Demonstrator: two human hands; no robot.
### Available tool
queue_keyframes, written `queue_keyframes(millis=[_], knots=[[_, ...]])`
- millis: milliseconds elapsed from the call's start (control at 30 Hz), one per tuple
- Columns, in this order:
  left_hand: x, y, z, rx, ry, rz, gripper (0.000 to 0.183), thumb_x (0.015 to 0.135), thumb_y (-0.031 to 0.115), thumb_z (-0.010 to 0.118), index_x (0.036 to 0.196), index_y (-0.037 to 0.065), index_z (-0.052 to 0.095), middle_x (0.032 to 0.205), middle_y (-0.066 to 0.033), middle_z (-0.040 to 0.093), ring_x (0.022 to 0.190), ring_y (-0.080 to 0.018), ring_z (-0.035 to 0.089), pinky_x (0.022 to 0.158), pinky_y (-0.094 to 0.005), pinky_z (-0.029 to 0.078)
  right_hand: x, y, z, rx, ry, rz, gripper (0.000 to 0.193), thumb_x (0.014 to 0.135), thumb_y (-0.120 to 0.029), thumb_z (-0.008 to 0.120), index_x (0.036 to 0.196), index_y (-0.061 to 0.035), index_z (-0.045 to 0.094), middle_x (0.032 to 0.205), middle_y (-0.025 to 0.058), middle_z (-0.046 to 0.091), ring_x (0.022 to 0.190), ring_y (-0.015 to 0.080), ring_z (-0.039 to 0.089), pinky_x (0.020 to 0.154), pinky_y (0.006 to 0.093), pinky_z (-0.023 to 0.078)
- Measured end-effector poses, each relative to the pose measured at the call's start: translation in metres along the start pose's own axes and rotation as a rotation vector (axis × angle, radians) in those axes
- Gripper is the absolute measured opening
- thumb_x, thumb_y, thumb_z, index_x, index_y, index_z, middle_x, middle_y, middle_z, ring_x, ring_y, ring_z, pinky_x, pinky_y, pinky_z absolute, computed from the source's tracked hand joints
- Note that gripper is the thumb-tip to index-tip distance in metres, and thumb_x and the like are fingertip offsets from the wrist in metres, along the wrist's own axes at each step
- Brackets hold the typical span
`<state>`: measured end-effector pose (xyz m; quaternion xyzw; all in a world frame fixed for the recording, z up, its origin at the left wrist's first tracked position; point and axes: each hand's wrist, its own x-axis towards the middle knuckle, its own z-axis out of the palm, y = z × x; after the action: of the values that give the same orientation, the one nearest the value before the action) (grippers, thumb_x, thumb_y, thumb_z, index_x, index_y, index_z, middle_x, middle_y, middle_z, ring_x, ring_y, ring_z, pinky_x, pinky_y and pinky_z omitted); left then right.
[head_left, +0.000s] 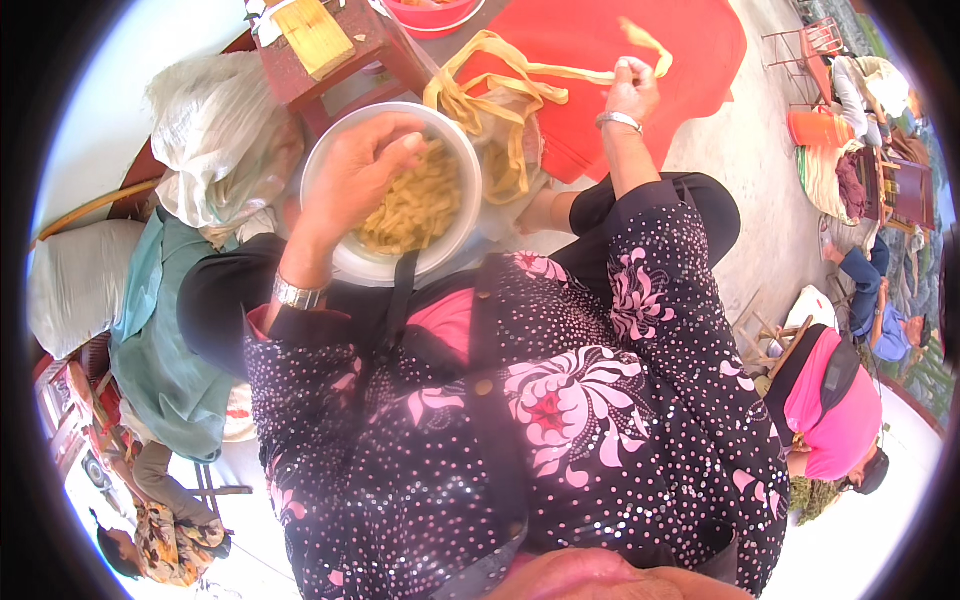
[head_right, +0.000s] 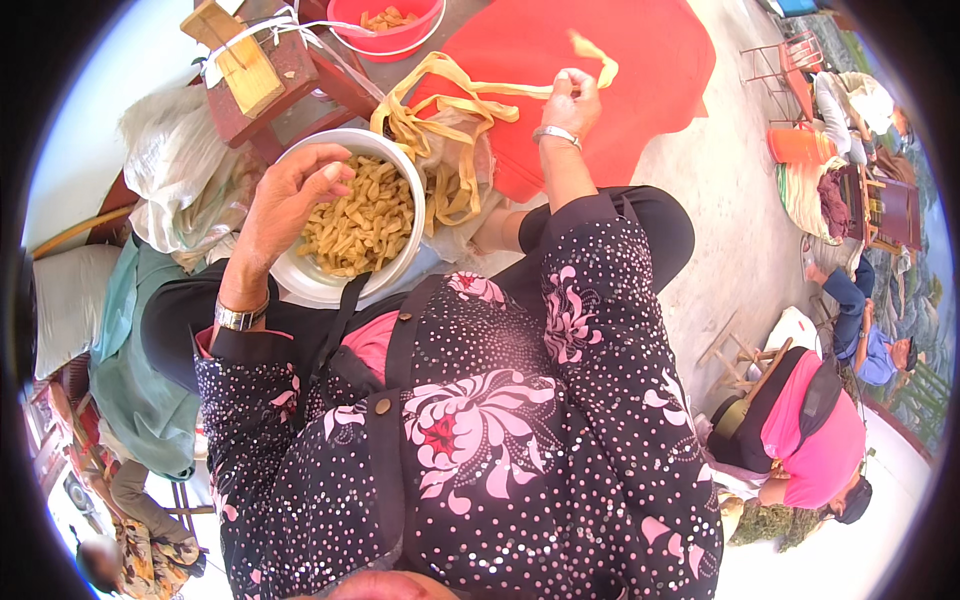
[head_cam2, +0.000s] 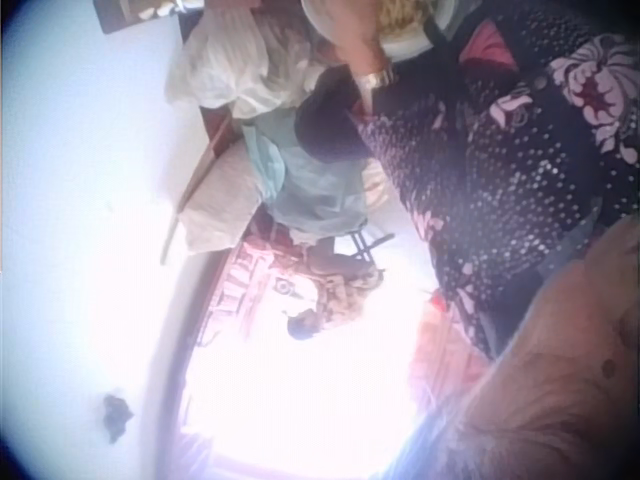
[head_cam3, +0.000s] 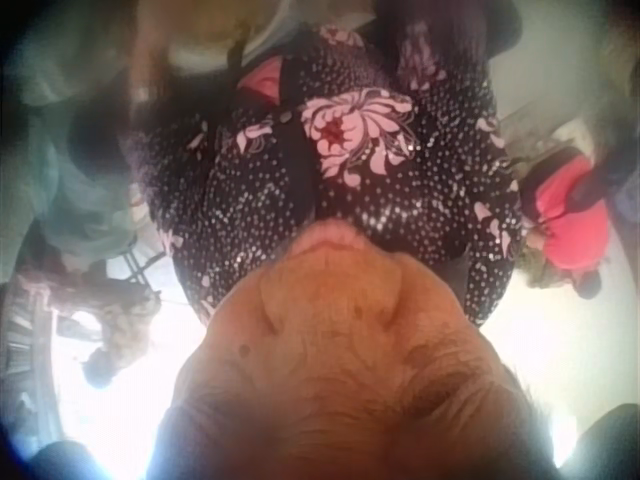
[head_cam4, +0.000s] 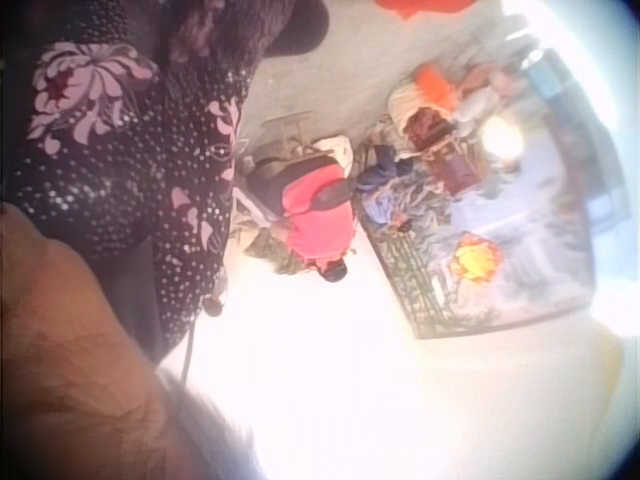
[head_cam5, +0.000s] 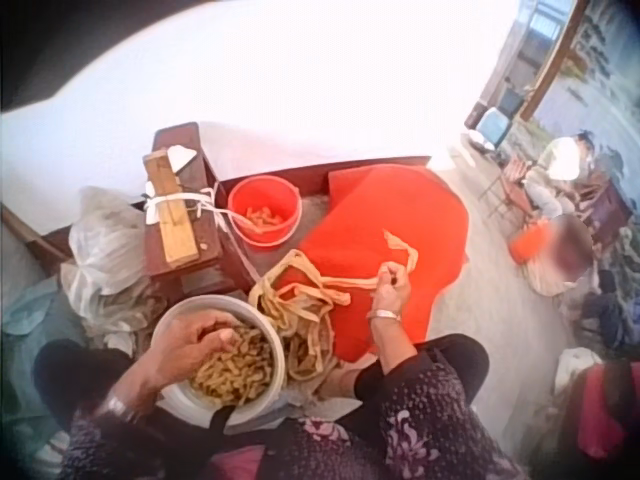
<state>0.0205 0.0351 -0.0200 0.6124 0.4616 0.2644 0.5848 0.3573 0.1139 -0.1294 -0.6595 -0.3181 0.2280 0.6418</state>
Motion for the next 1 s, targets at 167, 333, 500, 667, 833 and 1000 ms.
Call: queue_keyframes(millis=[167, 333, 500, 667, 833, 1000], knots=[[0.001, 0.005, 0.010, -0.053, -0.019, -0.024, 0.032, 0.095, 0.024, 0.050, 0.115, -0.001, 0.056, 0.101, -0.0098, 0.063, 0.089, -0.0137, 0.060, 0.078, -0.0273, 0.049, -0.038, -0.075, 0.005, 0.127, -0.305, -0.166, 0.004, 0.085, -0.007, 0.060, 0.088, -0.0050, 0.061, 0.080, 0.0039, 0.061, 0.071, 0.0119, 0.062, 0.056, 0.0262, 0.051], [0.007, -0.001, 0.025, -0.180, 0.105, -0.022, 0.040, 0.098, 0.031, 0.043, 0.113, -0.003, 0.056, 0.102, -0.0114, 0.064, 0.091, -0.0166, 0.062, 0.080, -0.0279, 0.049, -0.124, -0.099, 0.008, -0.623, -0.846, -0.901, 0.015, 0.086, -0.016, 0.057, 0.099, -0.0106, 0.062, 0.085, 0.0065, 0.062, 0.078, 0.0207, 0.064, 0.061, 0.0327, 0.051], [0.014, -0.030, 0.045, -0.448, 0.090, -0.121, 0.036, 0.098, 0.028, 0.041, 0.110, -0.003, 0.057, 0.093, -0.0122, 0.065, 0.085, -0.0179, 0.063, 0.080, -0.0290, 0.049, -0.194, -0.079, 0.014, -0.687, -1.278, -0.546, 0.013, 0.081, -0.020, 0.055, 0.089, -0.0110, 0.059, 0.087, 0.0095, 0.059, 0.081, 0.0281, 0.060, 0.068, 0.0396, 0.051], [0.007, -0.026, 0.050, -0.564, 0.157, -0.109, 0.030, 0.098, 0.020, 0.042, 0.117, -0.001, 0.052, 0.078, -0.0052, 0.058, 0.072, -0.0137, 0.058, 0.073, -0.0284, 0.050, -0.190, -0.059, 0.001, -0.232, -1.370, -0.368, 0.018, 0.082, -0.025, 0.061, 0.093, -0.0099, 0.063, 0.094, 0.0081, 0.061, 0.087, 0.0227, 0.061, 0.075, 0.0356, 0.049], [0.002, -0.019, 0.048, -0.482, 0.126, -0.043, 0.030, 0.098, 0.016, 0.042, 0.121, 0.000, 0.051, 0.074, -0.0007, 0.054, 0.069, -0.0078, 0.053, 0.070, -0.0235, 0.047, -0.164, -0.072, -0.011, 0.259, -1.055, 0.540, 0.045, 0.094, -0.042, 0.046, 0.113, -0.0026, 0.057, 0.114, 0.0094, 0.059, 0.108, 0.0191, 0.056, 0.070, 0.0293, 0.052], [0.000, -0.014, 0.061, -0.408, 0.037, -0.040, 0.030, 0.097, 0.014, 0.043, 0.122, -0.001, 0.052, 0.075, 0.0008, 0.054, 0.070, -0.0063, 0.051, 0.068, -0.0216, 0.044, -0.146, -0.075, -0.002, 0.545, -0.990, 0.512, 0.054, 0.095, -0.044, 0.040, 0.128, -0.0017, 0.045, 0.119, 0.0120, 0.056, 0.113, 0.0210, 0.053, 0.065, 0.0276, 0.052]])
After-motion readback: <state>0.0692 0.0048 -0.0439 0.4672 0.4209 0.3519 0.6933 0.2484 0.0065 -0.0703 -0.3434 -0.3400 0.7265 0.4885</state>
